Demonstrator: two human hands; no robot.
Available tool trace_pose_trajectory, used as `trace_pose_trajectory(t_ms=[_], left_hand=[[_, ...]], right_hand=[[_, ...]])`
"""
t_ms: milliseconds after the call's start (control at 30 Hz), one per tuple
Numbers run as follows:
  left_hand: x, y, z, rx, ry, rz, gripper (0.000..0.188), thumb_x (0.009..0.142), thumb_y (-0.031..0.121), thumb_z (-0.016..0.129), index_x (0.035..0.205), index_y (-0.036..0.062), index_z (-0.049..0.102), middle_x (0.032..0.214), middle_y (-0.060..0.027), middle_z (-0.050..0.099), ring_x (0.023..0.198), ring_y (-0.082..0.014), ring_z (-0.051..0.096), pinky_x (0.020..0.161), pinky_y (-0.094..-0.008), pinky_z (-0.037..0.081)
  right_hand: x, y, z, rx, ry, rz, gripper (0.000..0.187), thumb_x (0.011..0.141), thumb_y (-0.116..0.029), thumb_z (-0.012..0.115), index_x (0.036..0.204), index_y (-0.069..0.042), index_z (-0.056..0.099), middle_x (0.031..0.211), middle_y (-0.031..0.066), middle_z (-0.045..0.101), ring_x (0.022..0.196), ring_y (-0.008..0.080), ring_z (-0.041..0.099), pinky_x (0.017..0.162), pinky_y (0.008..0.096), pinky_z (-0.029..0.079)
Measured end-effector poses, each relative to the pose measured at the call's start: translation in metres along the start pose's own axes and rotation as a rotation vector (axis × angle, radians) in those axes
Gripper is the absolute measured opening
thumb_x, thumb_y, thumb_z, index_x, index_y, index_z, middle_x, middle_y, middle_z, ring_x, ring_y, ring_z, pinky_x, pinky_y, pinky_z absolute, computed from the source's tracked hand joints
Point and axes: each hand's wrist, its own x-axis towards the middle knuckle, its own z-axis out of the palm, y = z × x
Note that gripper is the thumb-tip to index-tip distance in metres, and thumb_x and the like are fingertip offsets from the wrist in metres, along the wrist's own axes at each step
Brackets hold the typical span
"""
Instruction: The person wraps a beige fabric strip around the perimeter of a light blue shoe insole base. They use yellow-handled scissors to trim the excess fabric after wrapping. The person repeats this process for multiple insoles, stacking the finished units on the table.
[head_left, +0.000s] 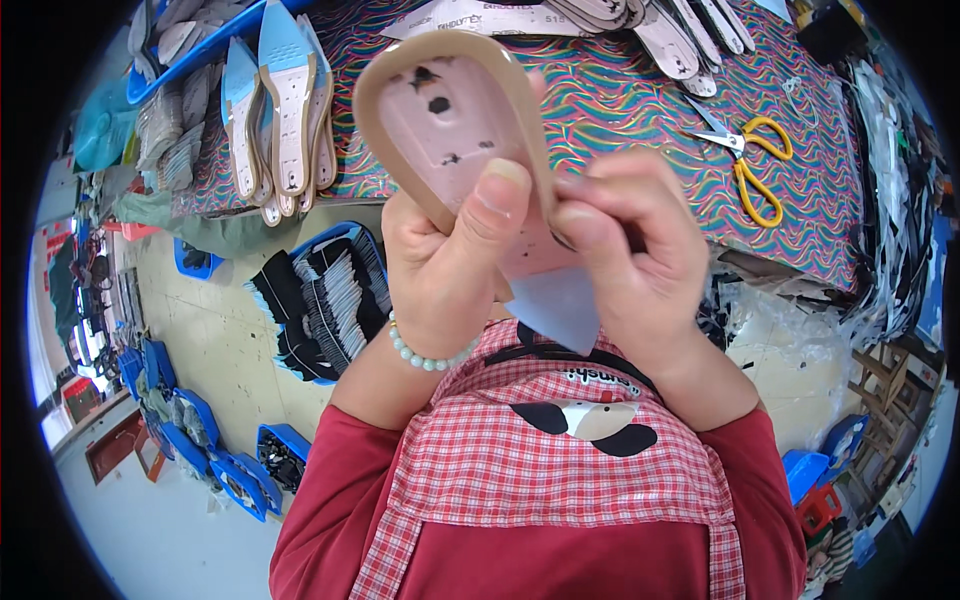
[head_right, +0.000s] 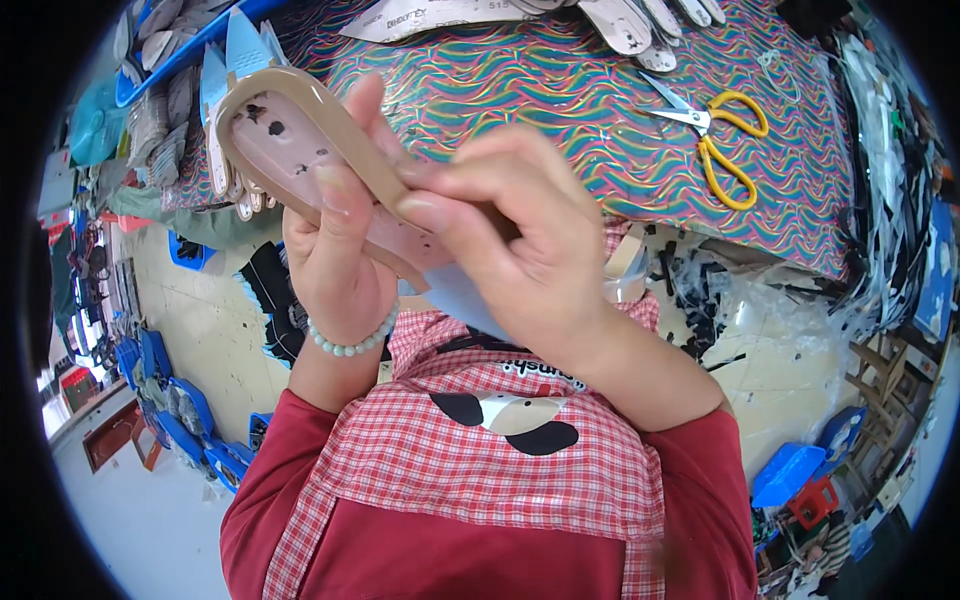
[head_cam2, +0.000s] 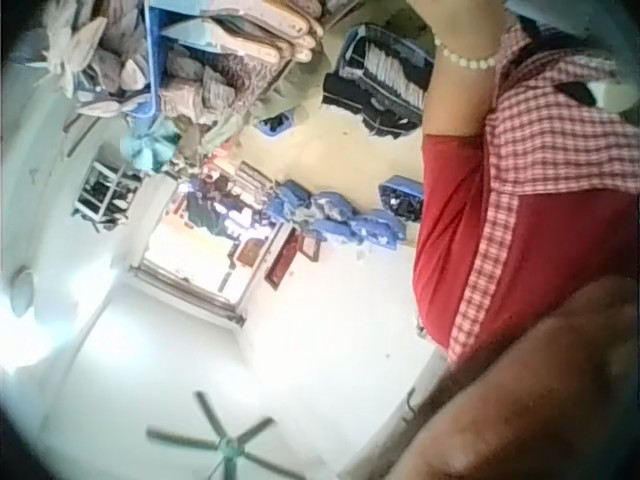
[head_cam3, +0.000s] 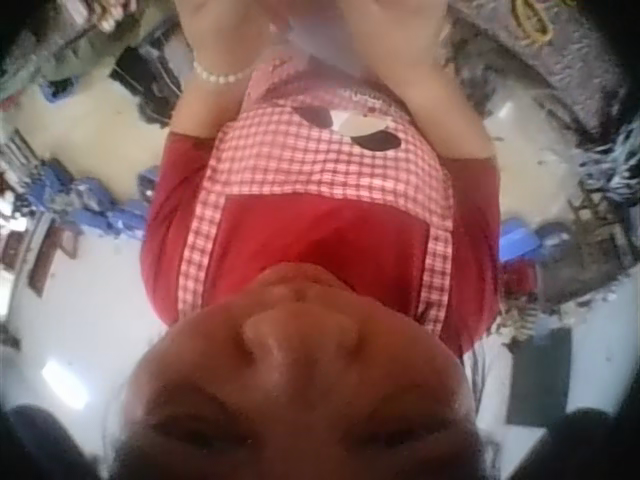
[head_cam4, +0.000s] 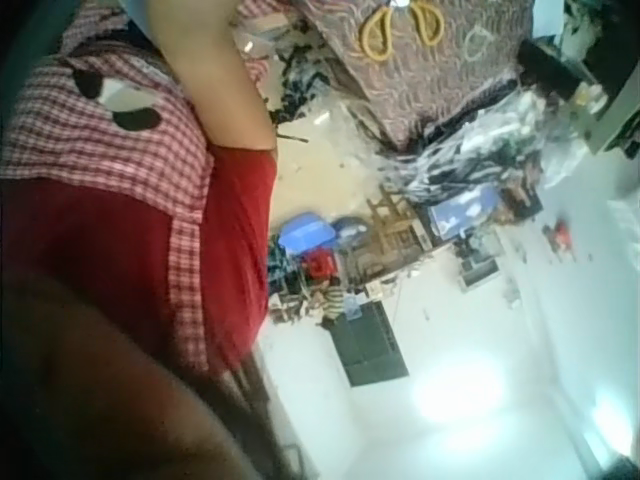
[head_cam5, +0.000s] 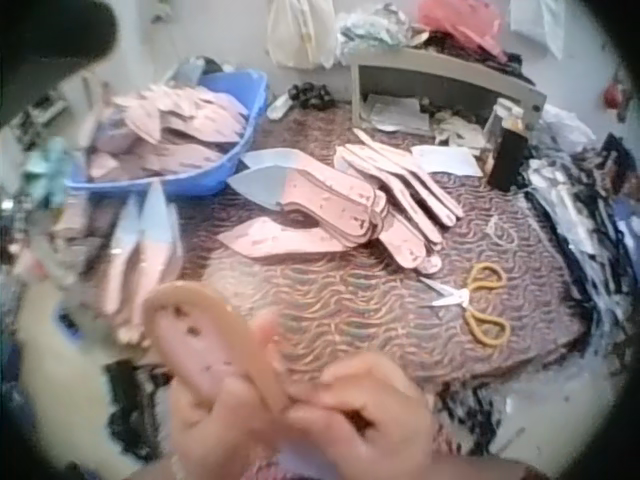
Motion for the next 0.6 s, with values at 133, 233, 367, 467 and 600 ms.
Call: trace_pose_trajectory(t_ms=[133,233,367,467,600], left_hand=[[0.006,-0.006,0.002,-0.032,-0.034,-0.032,0.050,0.097,0.036,0.050,0.127,-0.0044,0.049,0.105,-0.0111,0.061,0.095,-0.0155,0.059,0.087,-0.0298,0.048],[0.007,-0.006,-0.004,0.023,-0.034,-0.094,0.045,0.098,0.037,0.050,0.118,-0.0024,0.056,0.102,-0.0108,0.062,0.092,-0.0159,0.059,0.087,-0.0310,0.048],[0.006,-0.019,-0.012,-0.241,-0.018,-0.098,0.041,0.098,0.036,0.048,0.112,-0.0013,0.059,0.099,-0.0101,0.062,0.088,-0.0180,0.059,0.082,-0.0325,0.050],[0.006,-0.009,-0.007,-0.218,-0.006,-0.227,0.041,0.098,0.035,0.047,0.113,-0.0007,0.059,0.098,-0.0106,0.062,0.090,-0.0199,0.058,0.082,-0.0337,0.050],[0.014,-0.015,-0.008,-0.443,-0.110,-0.146,0.035,0.093,0.030,0.059,0.106,-0.0024,0.062,0.099,-0.0137,0.067,0.085,-0.0192,0.066,0.073,-0.0332,0.055]], right_hand=[[0.011,0.003,0.007,0.032,0.032,0.058,0.016,0.075,-0.008,0.075,0.085,-0.003,0.063,0.082,0.0077,0.060,0.074,0.0206,0.058,0.063,0.0288,0.046],[0.004,0.011,-0.001,-0.074,0.014,-0.047,0.018,0.075,-0.011,0.076,0.084,-0.003,0.062,0.082,0.0080,0.060,0.074,0.0217,0.059,0.062,0.0299,0.047],[-0.008,0.013,-0.015,-0.213,-0.175,0.006,0.021,0.076,-0.017,0.076,0.085,-0.005,0.061,0.079,0.0076,0.059,0.067,0.0229,0.061,0.056,0.0335,0.048],[-0.014,-0.001,-0.023,-0.452,-0.346,0.129,0.022,0.078,-0.021,0.074,0.079,-0.007,0.058,0.075,0.0065,0.057,0.059,0.0248,0.061,0.050,0.0351,0.049],[-0.006,-0.008,-0.026,-0.380,-0.281,0.069,0.019,0.082,-0.019,0.070,0.080,-0.005,0.056,0.074,0.0074,0.057,0.060,0.0231,0.061,0.051,0.0334,0.049]])
